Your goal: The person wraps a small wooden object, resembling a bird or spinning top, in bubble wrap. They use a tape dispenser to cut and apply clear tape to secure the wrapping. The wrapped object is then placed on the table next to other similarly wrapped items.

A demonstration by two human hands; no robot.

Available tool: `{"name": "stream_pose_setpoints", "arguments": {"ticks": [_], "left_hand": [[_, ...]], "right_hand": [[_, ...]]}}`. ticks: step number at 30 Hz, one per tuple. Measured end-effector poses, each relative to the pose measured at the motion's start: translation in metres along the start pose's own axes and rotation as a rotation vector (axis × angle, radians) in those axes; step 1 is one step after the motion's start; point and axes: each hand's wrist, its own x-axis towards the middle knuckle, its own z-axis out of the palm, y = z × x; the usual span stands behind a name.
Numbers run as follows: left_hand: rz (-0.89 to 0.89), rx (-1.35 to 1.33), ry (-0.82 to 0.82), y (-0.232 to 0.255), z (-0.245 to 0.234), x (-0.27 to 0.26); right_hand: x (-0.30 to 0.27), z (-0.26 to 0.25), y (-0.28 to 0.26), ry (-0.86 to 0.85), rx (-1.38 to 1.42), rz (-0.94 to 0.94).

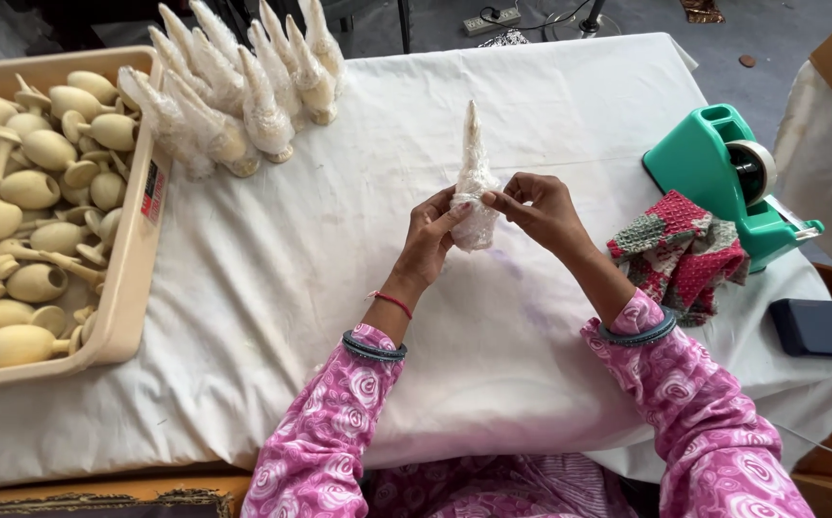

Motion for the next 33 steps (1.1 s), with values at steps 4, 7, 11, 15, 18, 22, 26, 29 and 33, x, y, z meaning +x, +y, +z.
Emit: {"name": "stream_pose_setpoints", "arguments": {"ticks": [4,7,11,15,18,22,26,29,33], "left_hand": [[0.012,-0.002,0.013,0.005,0.000,-0.001],[0.009,-0.051,0.018,0.008,-0.003,0.000],[-0.034,-0.065,0.005,0.012,-0.003,-0.002],[-0.063,-0.042,-0.028,0.027,0.010,-0.009],[-0.075,-0.034,-0.017,0.012,0.002,-0.006],[-0.053,-0.027,-0.005,0.005,-0.005,-0.001],[-0.017,0.299,0.128,0.006,-0.003,0.002],[0.077,0.365,0.166,-0.002,-0.007,0.004],[0.162,0.607,0.153,-0.005,-0.002,0.005]], "right_hand": [[0.007,-0.005,0.010,-0.018,0.006,-0.120],[0.017,-0.007,0.037,0.093,-0.045,-0.233],[0.015,0.003,0.029,0.180,0.085,-0.113],[0.000,0.014,0.006,0.023,0.244,-0.251],[0.002,0.020,0.017,-0.121,0.227,-0.111],[0.000,0.022,0.022,-0.297,0.294,-0.211],[0.012,0.022,0.046,-0.167,0.402,-0.245],[0.010,0.022,0.035,-0.002,0.291,-0.297],[0.007,0.024,0.024,0.084,0.060,-0.330]]}}
